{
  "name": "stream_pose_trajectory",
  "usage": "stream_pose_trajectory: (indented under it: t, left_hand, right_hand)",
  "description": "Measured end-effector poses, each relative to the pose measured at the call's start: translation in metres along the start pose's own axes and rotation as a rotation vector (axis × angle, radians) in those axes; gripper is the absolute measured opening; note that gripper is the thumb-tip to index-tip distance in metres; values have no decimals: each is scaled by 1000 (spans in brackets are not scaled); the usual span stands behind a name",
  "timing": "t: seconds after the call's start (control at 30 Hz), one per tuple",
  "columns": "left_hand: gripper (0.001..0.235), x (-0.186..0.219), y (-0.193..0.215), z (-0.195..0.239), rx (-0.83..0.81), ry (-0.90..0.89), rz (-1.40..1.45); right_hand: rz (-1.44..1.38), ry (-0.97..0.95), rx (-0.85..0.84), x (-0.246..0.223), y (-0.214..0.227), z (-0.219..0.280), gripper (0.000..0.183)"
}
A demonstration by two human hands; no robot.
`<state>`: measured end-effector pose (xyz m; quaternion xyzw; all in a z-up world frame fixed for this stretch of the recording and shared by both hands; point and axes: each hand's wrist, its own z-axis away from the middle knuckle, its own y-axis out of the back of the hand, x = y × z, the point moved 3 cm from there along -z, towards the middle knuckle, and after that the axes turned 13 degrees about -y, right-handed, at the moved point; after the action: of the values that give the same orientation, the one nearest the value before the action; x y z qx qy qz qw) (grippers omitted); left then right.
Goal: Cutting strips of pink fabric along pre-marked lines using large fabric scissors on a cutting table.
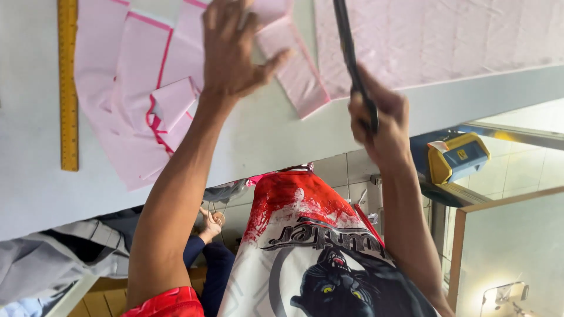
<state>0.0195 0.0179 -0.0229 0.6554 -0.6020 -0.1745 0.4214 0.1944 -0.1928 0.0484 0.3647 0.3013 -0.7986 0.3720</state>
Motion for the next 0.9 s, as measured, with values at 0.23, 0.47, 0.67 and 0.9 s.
stream_pose_trajectory:
  t: [0.23,0.47,0.67,0.9]
  left_hand:
    - [38,25,29,-10,233,44,64]
    - [48,68,-11,-7,34,10,199]
    - [117,71,-29,-13,-391,26,36]
    - [106,70,-23,-20,-392,10,9]
  right_hand:
    - [19,-5,-12,56,79,123,69]
    - [-202,-197,99,106,98,155,70]
    - [-192,-183,107,107,82,141,75]
    - [-286,-64,41,120,79,112,75]
